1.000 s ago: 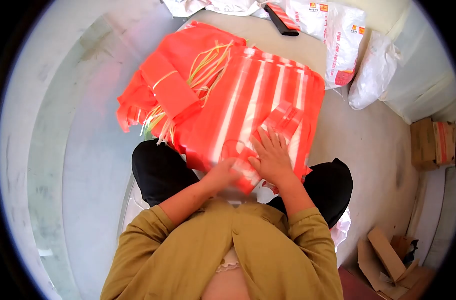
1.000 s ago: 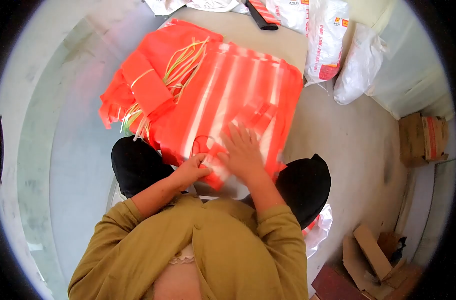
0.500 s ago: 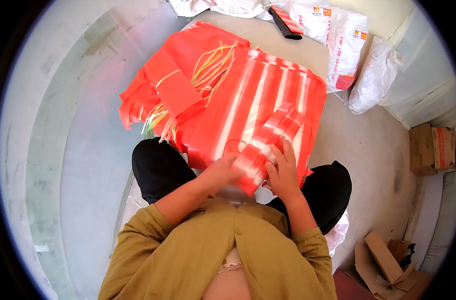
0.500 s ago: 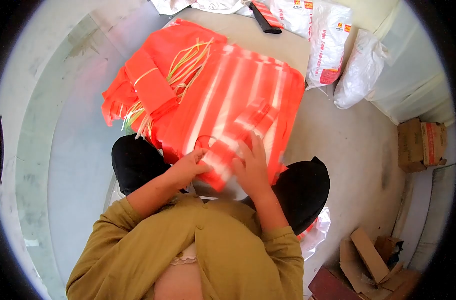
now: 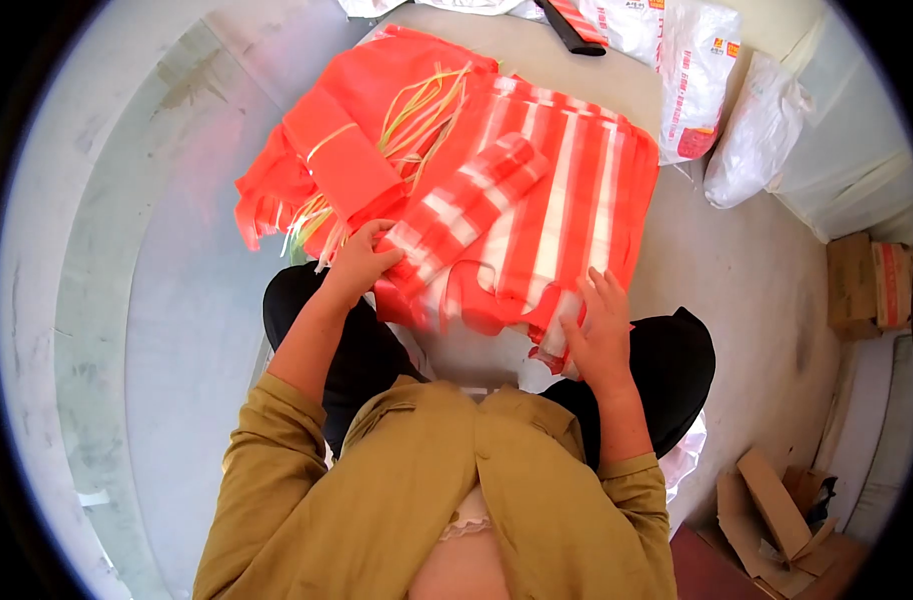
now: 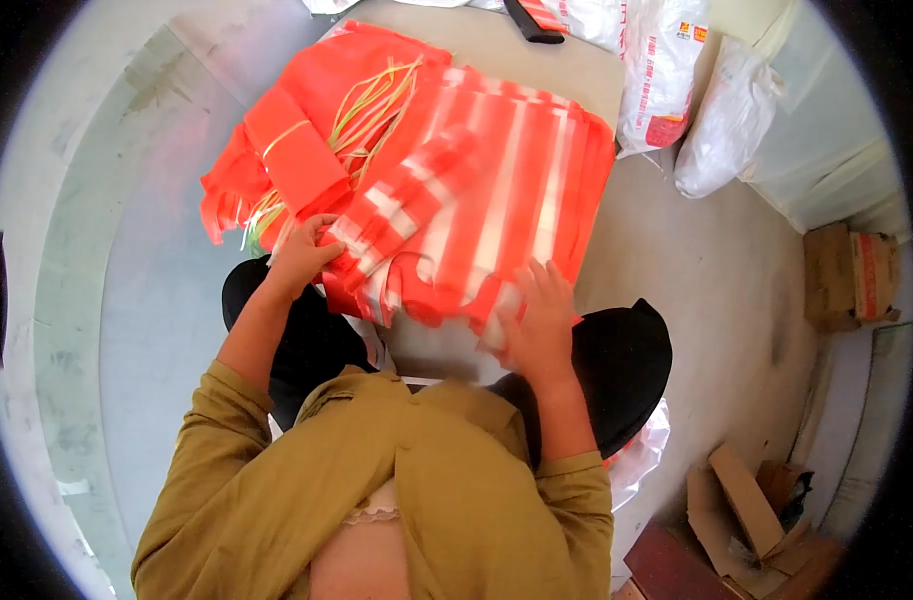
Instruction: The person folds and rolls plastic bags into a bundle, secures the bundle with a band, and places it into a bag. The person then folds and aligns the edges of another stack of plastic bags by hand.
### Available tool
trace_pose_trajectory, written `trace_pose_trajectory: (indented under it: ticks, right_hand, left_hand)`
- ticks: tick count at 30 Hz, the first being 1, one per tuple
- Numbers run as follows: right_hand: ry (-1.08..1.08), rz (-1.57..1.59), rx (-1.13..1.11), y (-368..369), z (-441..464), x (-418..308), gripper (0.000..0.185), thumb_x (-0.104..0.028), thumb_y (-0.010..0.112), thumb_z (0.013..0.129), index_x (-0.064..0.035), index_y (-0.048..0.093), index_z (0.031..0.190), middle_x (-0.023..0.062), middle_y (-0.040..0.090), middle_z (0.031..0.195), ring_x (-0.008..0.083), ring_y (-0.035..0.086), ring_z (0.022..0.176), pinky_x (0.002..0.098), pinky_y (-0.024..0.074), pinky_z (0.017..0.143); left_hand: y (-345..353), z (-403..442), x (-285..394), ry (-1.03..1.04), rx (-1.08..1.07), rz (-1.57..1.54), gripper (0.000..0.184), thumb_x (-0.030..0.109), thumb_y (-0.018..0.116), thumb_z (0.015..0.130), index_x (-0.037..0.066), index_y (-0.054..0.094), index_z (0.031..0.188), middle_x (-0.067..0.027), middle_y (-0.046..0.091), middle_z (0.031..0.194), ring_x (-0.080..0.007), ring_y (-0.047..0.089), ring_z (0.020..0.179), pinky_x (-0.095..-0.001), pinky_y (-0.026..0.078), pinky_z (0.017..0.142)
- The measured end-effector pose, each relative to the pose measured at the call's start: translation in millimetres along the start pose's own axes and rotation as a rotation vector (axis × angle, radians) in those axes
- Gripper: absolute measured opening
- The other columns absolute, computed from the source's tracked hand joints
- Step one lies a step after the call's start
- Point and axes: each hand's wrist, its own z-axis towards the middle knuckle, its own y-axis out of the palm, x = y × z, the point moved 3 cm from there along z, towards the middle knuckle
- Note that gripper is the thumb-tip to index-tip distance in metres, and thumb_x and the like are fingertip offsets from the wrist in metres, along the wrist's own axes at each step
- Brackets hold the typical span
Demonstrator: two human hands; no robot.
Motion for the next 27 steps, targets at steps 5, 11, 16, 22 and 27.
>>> trace_pose_trajectory:
  ticks: [5, 11, 16, 22, 27]
  right_hand:
    - [-0.222, -0.12, -0.074, 20, 6, -34, 0.055, -0.013, 0.077, 0.075, -0.0079, 0.06, 0.127, 0.0187, 0.054, 0.139, 0.0402, 0.046, 0.132, 0.0553, 0.0359, 0.107]
    - [-0.336, -0.205, -0.067, 41, 23, -33, 0.053, -0.015, 0.079, 0.073, -0.0063, 0.061, 0.122, 0.0141, 0.057, 0.134, 0.0385, 0.051, 0.125, 0.0514, 0.0413, 0.103]
    - [-0.322, -0.111, -0.127, 29, 41, -37, 0.045, -0.012, 0.076, 0.075, -0.0041, 0.064, 0.117, 0.0125, 0.065, 0.119, 0.0336, 0.061, 0.109, 0.0435, 0.051, 0.089]
    - [-0.159, 0.101, 0.034, 11, 40, -35, 0.028, -0.011, 0.073, 0.08, -0.0032, 0.067, 0.106, 0.0123, 0.07, 0.105, 0.0336, 0.065, 0.095, 0.043, 0.0536, 0.08]
    - [-0.163, 0.172, 0.06, -4, 9, -41, 0.024, -0.009, 0.074, 0.083, -0.0043, 0.069, 0.106, 0.0131, 0.07, 0.103, 0.0341, 0.067, 0.093, 0.0407, 0.0544, 0.083]
  left_hand:
    - [41, -44, 41, 0.626, 0.256, 0.852, 0.058, 0.018, 0.081, 0.074, 0.006, 0.06, 0.126, -0.018, 0.056, 0.127, -0.0388, 0.053, 0.12, -0.0466, 0.044, 0.104]
    - [126, -71, 43, 0.973, -0.138, 0.901, 0.067, 0.017, 0.085, 0.067, 0.008, 0.057, 0.128, -0.0154, 0.052, 0.133, -0.0378, 0.051, 0.124, -0.0496, 0.043, 0.103]
    - [142, -54, 40, 0.88, -0.115, 0.83, 0.062, 0.016, 0.082, 0.07, 0.007, 0.059, 0.126, -0.0126, 0.058, 0.126, -0.0342, 0.057, 0.116, -0.0456, 0.047, 0.096]
    - [129, -31, 51, 0.658, -0.259, 0.875, 0.046, 0.021, 0.076, 0.078, 0.012, 0.065, 0.122, -0.0102, 0.067, 0.111, -0.0323, 0.063, 0.105, -0.0425, 0.052, 0.085]
    - [119, -14, 63, 0.453, -0.284, 0.84, 0.036, 0.031, 0.072, 0.084, 0.011, 0.069, 0.113, -0.0141, 0.07, 0.099, -0.0342, 0.066, 0.097, -0.0433, 0.052, 0.081]
